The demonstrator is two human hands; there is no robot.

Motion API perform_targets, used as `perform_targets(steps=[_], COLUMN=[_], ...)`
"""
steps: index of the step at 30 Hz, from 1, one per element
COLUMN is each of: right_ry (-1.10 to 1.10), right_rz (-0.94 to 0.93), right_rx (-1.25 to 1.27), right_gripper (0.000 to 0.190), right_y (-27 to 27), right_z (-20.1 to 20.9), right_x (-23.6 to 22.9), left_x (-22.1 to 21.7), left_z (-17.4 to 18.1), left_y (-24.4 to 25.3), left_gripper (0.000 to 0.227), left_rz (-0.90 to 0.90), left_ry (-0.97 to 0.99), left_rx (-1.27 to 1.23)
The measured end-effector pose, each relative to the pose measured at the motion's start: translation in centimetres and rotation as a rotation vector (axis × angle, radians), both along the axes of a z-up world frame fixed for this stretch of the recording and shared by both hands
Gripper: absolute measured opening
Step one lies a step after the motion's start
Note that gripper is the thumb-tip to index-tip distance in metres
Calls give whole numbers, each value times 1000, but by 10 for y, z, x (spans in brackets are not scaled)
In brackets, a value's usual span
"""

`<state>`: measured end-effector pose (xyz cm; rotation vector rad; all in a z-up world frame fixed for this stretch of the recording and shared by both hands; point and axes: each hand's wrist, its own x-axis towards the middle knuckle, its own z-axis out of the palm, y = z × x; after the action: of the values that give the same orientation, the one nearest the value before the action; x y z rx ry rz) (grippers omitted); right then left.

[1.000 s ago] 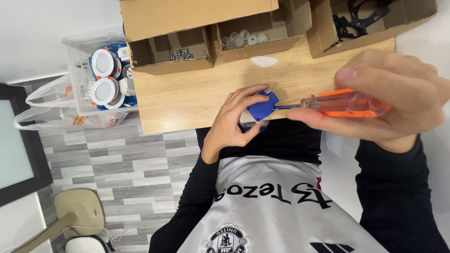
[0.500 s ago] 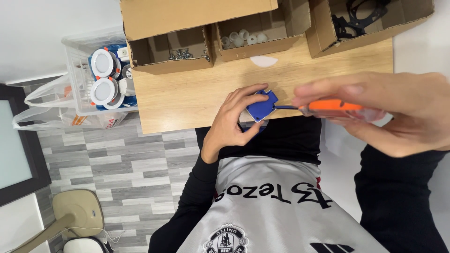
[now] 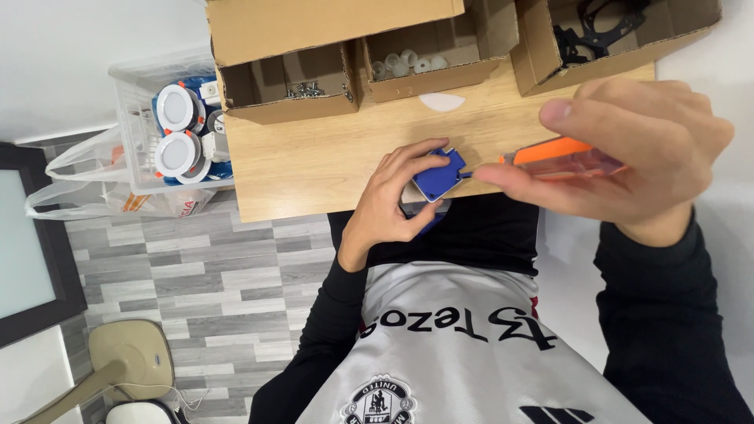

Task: The person assembles a small electrical component by inserting a black plastic piece into a white housing and securing it with a blue cover. They then use a screwdriver to tighten screws on the blue cover, ensuring the assembly is secure.

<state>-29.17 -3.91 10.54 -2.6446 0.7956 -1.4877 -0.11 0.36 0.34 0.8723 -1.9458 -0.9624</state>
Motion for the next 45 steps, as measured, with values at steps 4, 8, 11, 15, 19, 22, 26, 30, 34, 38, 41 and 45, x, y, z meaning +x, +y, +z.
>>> perform_targets(steps=[4,8,11,15,19,22,26,30,34,38,41,45], right_ry=[-48,56,105,162,75,57,63,39,101,55,55,33], right_rz=[4,274,530,379,435,230,36,-22,-49,550,543,361], right_rx=[30,405,758,752,485,402,287,128,123,671,738,602], right_gripper=[85,63,73,67,61,57,67,82,85,61,65,71], right_y=[2,4,3,12,-2,4,8,6,8,14,19,28], right_z=[9,53,68,85,52,36,21,7,34,78,84,79], right_x=[10,5,-5,-4,0,2,7,12,12,15,12,19], left_x=[0,0,0,0,0,0,0,1,1,3,2,3], left_z=[0,-1,0,-1,-2,-2,-2,-3,-1,2,4,4], left_y=[0,1,2,1,2,3,4,5,7,9,8,9], left_gripper=[48,49,48,49,50,52,52,55,55,58,58,54], left_rz=[6,10,9,10,8,13,13,10,17,11,7,-7], left_ry=[1,1,0,-7,5,-13,-6,1,2,15,18,49], left_rx=[-8,-11,-8,-27,-27,-32,-37,-20,-37,-31,-53,-51])
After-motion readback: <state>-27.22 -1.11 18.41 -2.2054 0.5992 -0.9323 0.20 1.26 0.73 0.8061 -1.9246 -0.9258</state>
